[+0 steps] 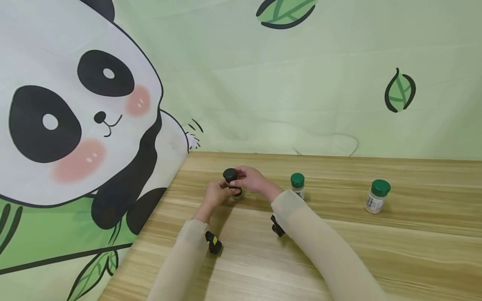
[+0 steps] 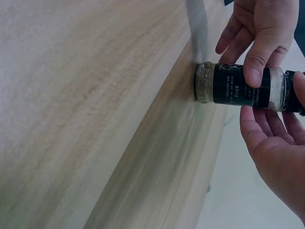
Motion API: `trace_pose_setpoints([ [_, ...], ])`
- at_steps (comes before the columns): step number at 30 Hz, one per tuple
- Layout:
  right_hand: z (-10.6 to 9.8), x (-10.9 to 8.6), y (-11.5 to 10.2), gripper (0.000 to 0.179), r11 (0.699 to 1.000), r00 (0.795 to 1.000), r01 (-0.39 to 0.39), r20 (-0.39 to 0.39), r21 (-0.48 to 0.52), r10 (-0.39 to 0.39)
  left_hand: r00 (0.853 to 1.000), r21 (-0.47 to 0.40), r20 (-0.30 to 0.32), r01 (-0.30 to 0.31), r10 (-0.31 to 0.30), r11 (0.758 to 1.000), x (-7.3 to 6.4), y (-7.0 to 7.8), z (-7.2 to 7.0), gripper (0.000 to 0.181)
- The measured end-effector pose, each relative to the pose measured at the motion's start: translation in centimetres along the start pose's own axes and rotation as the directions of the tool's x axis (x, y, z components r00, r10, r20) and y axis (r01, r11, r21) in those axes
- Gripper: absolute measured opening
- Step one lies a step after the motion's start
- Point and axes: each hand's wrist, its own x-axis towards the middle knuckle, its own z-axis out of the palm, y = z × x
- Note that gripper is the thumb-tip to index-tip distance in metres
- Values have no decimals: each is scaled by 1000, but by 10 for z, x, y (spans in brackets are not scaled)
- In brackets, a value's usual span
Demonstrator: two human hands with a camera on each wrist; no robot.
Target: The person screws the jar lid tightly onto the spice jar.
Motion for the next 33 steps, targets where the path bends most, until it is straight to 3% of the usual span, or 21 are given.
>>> trace_pose_setpoints([
  [6,-2,-1,-1,55,999,999,-37,14,24,36,1000,-10,7,-11,11,1000,-1,1,0,35],
  [15,1,-1,1,53,999,1000,-18,-14,39,19,999,-14,15,-35,36,999,-3,2,-1,32],
  [33,6,-1,1,48,999,995,31,-91,-43,-35,997,-2,7,-74,74,997,-1,-3,1,29],
])
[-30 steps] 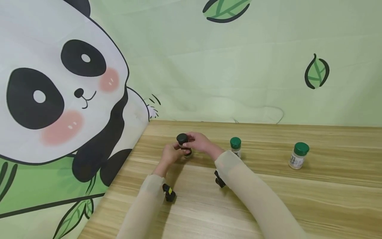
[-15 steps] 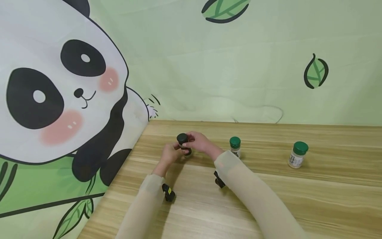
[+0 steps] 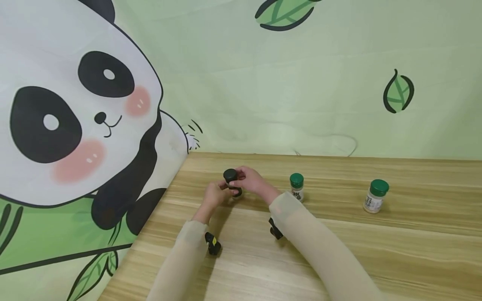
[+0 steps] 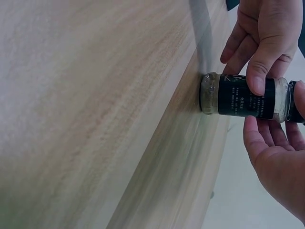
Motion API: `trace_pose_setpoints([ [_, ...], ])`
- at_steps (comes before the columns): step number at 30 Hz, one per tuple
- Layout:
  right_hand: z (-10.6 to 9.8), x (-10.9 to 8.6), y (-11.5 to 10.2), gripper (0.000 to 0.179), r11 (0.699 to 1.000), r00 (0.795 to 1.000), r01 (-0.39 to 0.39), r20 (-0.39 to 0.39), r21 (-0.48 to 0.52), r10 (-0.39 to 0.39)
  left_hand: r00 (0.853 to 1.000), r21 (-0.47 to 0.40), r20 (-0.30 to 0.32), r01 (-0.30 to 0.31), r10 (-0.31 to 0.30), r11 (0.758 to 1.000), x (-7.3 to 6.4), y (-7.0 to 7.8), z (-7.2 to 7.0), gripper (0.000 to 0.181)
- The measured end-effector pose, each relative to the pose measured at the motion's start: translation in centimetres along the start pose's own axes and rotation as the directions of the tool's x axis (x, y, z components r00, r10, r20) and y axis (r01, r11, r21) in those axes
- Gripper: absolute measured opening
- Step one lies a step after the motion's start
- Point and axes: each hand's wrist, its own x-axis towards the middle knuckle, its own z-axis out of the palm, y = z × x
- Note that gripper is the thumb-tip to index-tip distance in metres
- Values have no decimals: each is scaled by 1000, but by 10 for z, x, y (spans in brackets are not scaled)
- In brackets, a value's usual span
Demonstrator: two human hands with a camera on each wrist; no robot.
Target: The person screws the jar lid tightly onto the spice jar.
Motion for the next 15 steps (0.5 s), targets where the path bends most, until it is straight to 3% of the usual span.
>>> trace_pose_setpoints([
  [15,6,-2,-1,51,998,998,-30,-54,62,34,1000,0,2,11,-11,1000,-1,2,-2,32],
])
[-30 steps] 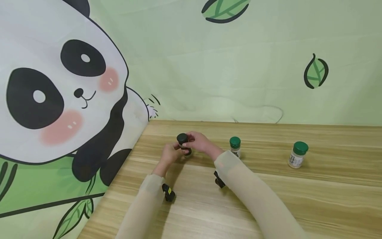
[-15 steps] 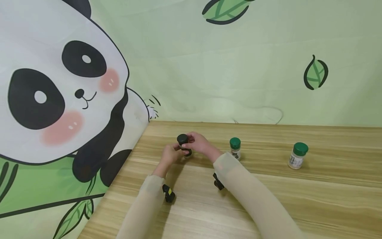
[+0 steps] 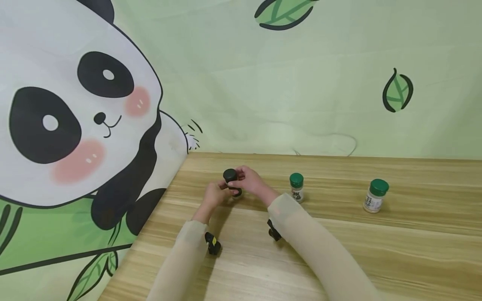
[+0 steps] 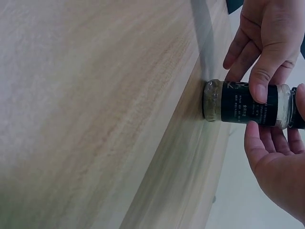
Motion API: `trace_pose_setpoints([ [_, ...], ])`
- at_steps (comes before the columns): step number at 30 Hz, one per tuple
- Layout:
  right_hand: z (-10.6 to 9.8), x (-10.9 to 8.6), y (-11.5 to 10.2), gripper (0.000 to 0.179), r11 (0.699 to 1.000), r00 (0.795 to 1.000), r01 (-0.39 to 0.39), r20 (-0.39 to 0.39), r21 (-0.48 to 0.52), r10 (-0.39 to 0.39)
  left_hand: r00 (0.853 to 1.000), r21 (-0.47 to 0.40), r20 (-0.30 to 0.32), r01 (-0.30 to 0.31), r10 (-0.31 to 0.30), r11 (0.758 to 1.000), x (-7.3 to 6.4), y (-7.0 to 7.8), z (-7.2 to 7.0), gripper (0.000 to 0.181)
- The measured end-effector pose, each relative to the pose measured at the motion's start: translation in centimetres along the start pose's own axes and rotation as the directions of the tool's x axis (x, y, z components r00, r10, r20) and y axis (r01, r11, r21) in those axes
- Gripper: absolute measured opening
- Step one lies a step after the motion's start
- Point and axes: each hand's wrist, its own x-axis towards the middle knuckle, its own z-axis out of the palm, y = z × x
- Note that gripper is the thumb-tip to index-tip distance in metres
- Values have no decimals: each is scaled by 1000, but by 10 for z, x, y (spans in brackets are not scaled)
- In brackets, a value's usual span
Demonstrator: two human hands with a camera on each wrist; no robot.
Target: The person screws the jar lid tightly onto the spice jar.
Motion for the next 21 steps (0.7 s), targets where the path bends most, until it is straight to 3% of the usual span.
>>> trace_pose_setpoints([
  [13,3,0,1,56,999,999,-18,-48,32,19,1000,32,-5,-15,15,999,1,0,0,33],
  [21,-4,0,0,69,999,996,39,80,-20,-37,1000,12,1,-16,16,1000,1,0,-1,30],
])
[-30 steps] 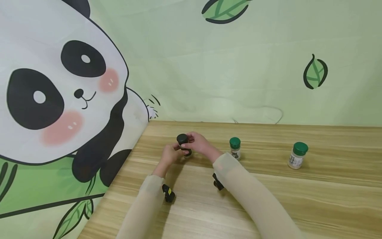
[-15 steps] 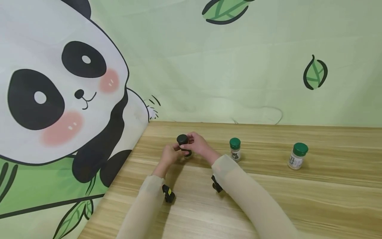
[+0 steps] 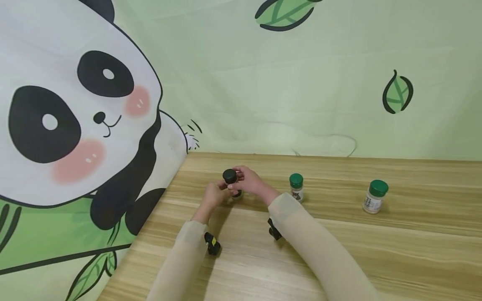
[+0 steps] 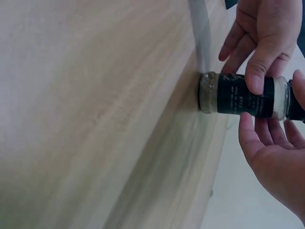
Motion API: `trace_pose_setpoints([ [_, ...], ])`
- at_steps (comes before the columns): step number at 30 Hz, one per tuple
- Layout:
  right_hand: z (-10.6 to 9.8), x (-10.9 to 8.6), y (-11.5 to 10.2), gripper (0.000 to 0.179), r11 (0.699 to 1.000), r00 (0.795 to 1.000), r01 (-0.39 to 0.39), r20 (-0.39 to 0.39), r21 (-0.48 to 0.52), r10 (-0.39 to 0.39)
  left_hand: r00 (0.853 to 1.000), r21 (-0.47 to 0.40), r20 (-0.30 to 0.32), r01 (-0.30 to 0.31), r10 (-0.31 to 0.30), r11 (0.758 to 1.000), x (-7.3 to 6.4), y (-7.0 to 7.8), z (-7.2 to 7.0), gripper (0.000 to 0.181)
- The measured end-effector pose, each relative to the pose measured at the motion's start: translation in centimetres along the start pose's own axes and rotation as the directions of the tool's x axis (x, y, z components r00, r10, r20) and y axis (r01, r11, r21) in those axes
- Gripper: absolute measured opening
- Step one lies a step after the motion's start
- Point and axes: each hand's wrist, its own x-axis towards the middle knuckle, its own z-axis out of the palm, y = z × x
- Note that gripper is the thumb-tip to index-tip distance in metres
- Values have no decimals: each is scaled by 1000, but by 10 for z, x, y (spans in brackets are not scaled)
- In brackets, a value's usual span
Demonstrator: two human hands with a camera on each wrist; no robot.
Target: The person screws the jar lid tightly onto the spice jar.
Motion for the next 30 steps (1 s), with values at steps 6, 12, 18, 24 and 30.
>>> trace_pose_setpoints([
  [6,-9,-2,-6,66,998,996,1,92,-58,4,1000,-9,0,6,-6,1000,1,-1,1,29],
  [12,-9,-2,-6,55,997,996,-33,83,-64,39,1000,-17,11,10,-10,1000,1,1,1,33],
  [18,-5,-1,-2,52,999,999,-21,33,-48,23,1000,1,11,26,-26,1000,0,1,1,34],
  [24,-1,-3,-1,51,999,1000,-17,-14,-36,17,1000,7,5,16,-16,1000,0,1,0,32],
  [30,4,-3,1,49,999,998,30,-60,-40,-32,1000,-10,6,0,0,1000,0,0,1,29],
])
